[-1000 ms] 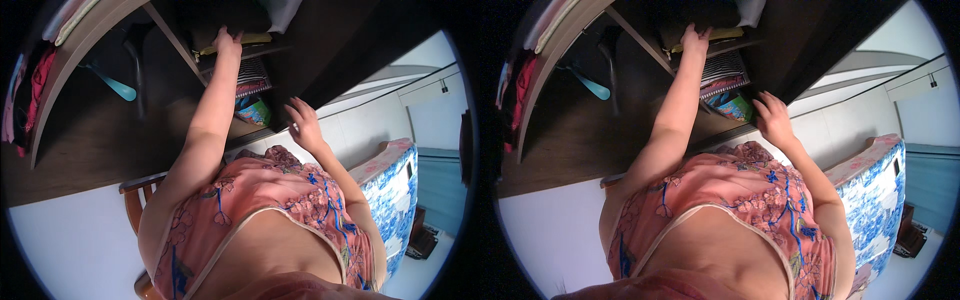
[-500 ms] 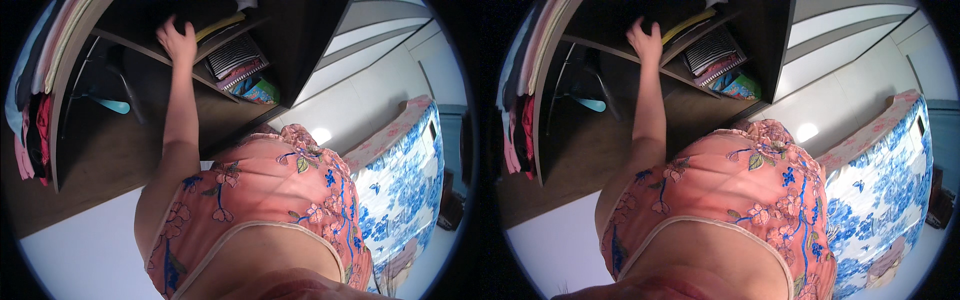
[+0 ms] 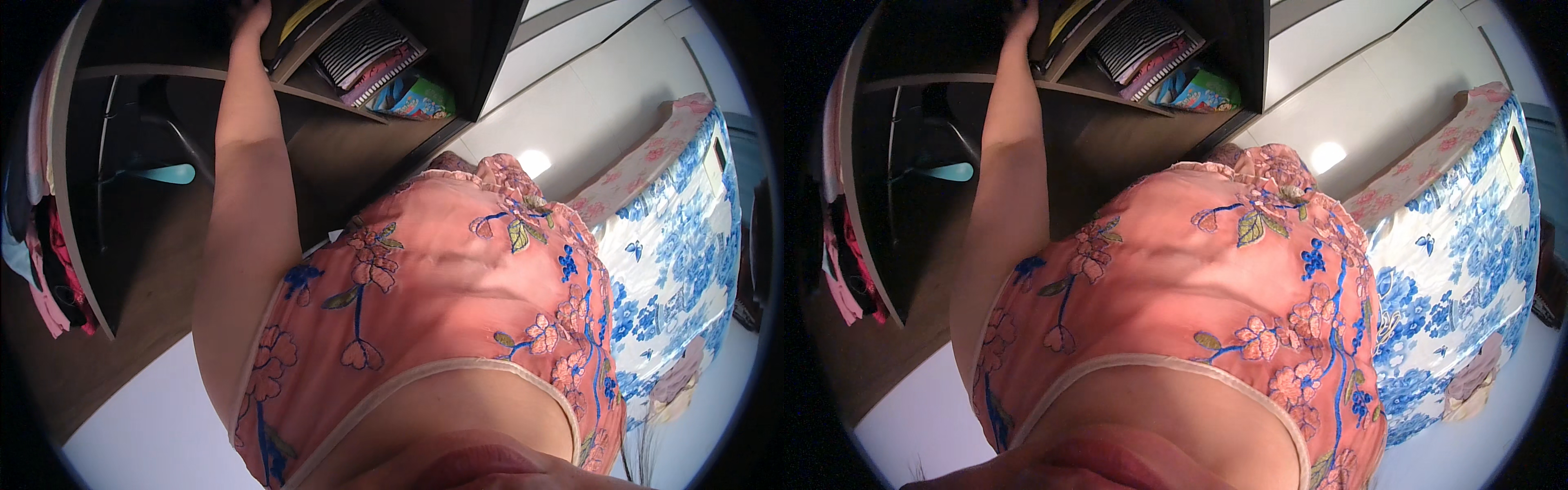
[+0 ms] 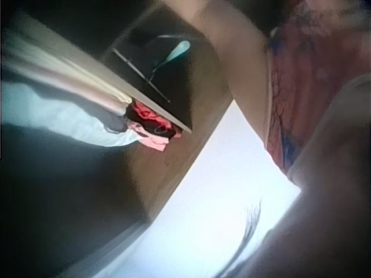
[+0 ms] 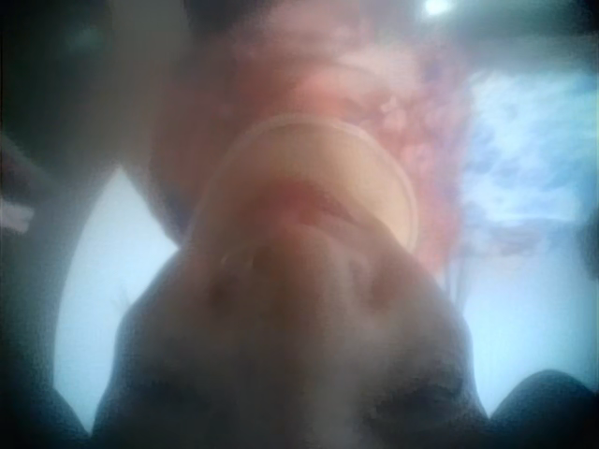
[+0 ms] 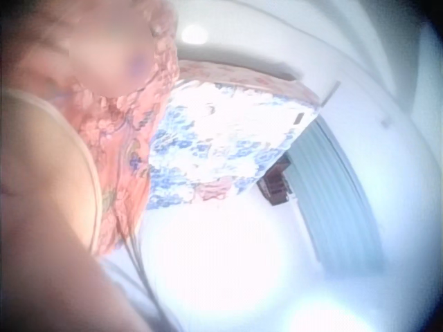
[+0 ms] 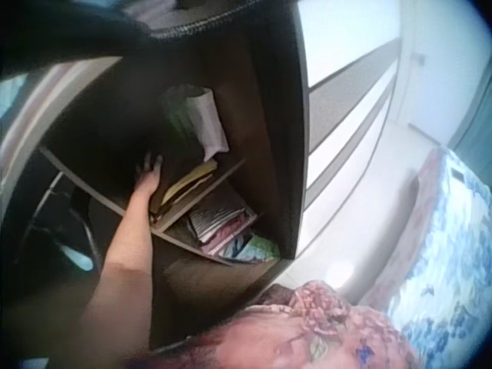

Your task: The person retrieves a dark green shirt from a wardrobe, folds it on a bed, and places it back in the wardrobe. Then the person retrieves a pink shirt, folds it on the bed, and places it back in the wardrobe.

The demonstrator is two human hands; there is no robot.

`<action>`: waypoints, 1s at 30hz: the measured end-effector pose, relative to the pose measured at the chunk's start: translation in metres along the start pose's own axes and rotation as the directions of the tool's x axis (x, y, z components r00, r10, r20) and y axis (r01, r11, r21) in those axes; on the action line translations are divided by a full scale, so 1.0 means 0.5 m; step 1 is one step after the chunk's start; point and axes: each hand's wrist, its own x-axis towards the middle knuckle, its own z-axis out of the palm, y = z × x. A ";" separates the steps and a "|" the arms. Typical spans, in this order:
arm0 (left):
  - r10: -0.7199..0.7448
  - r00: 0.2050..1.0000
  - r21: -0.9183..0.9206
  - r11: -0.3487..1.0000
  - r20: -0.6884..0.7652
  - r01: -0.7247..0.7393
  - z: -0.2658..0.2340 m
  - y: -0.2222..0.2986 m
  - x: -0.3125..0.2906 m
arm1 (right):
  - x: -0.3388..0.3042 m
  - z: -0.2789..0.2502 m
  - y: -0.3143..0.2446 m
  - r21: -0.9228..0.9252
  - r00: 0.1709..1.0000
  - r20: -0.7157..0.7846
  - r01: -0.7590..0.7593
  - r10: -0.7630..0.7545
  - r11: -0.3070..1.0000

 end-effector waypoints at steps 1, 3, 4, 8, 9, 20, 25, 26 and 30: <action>0.005 0.999 -0.122 0.993 -0.036 -0.009 -0.004 0.003 -0.015 | 0.001 0.002 0.008 0.007 1.000 0.008 0.000 0.000 1.000; -0.125 0.938 -0.197 0.978 -0.323 0.062 0.008 0.035 -0.074 | 0.006 0.006 0.022 0.014 1.000 0.022 0.000 -0.001 1.000; -0.191 0.870 -0.241 0.967 -0.454 0.087 0.018 0.055 -0.115 | 0.009 0.008 0.029 0.020 1.000 0.028 0.001 -0.002 1.000; 0.076 0.732 -0.160 0.956 -0.677 -0.246 0.109 0.133 -0.359 | 0.019 0.015 0.055 0.034 0.999 0.054 0.002 -0.004 0.999; 0.093 0.754 -0.163 0.952 -0.650 -0.258 0.147 0.157 -0.436 | 0.022 0.015 0.061 0.041 0.998 0.062 0.002 -0.005 0.999; -0.081 0.517 -0.136 0.920 0.852 0.367 0.446 0.092 -0.933 | 0.038 0.026 0.094 0.059 0.991 0.130 -0.001 -0.007 0.998; -0.047 0.723 -0.297 0.892 0.689 0.341 0.452 0.038 -0.920 | 0.044 0.035 0.119 0.064 0.985 0.173 0.008 -0.019 0.998; -0.056 0.750 -0.293 0.900 0.659 0.324 0.449 0.042 -0.917 | 0.046 0.041 0.123 0.070 0.985 0.170 0.013 -0.025 0.997; 0.023 0.783 -0.310 0.925 0.621 0.219 0.434 0.083 -0.912 | 0.053 0.066 0.137 0.104 0.994 0.049 0.089 -0.094 0.991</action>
